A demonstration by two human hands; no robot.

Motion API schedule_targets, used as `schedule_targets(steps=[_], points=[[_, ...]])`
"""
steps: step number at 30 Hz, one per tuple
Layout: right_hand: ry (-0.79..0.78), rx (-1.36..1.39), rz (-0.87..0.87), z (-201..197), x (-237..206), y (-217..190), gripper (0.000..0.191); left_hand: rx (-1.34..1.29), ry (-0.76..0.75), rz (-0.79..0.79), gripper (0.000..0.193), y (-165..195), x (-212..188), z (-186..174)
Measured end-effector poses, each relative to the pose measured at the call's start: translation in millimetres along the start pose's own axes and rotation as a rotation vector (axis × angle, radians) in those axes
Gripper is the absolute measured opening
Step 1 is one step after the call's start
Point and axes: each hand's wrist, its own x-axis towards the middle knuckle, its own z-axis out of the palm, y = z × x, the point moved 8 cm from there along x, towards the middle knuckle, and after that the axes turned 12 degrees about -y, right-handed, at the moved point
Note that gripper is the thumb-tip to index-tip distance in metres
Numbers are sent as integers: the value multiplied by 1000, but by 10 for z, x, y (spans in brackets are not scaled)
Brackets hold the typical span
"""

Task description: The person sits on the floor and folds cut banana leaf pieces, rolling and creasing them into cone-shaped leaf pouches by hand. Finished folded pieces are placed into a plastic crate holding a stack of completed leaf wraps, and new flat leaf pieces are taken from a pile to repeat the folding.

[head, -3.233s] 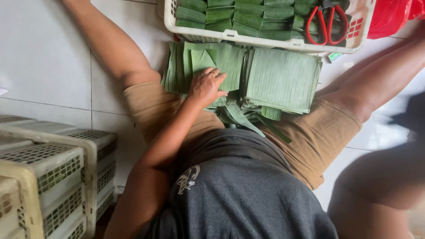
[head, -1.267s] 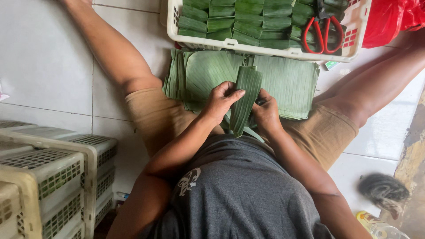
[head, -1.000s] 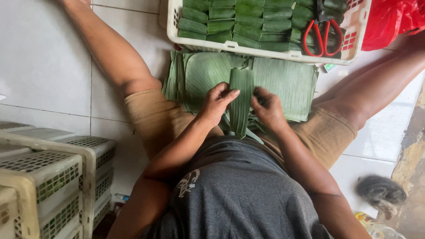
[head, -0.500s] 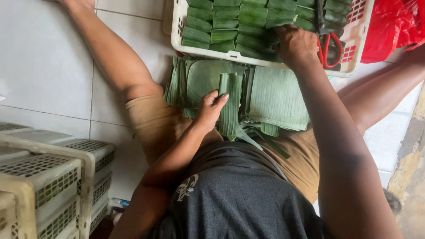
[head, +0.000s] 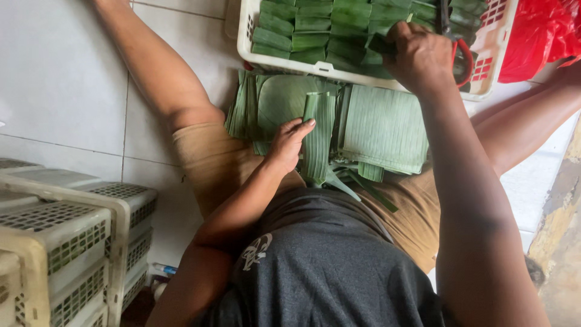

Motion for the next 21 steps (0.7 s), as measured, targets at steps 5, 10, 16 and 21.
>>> schedule_targets(steps=[5,10,16,21], points=[[198,127,-171,-548,-742,-681,23,-89,-23,-92,13,87,-4,150],[178,240,-453,-576,-1296,-1591,26,-322,-149,-190,19,135,-19,461],[235,315,-410,-419,-1439,-1578,30,-265,-229,-203,19,182,-164,644],[360,263,-295,-292,-1733,-1517,33,-203,-238,-153,15,189,-153,585]])
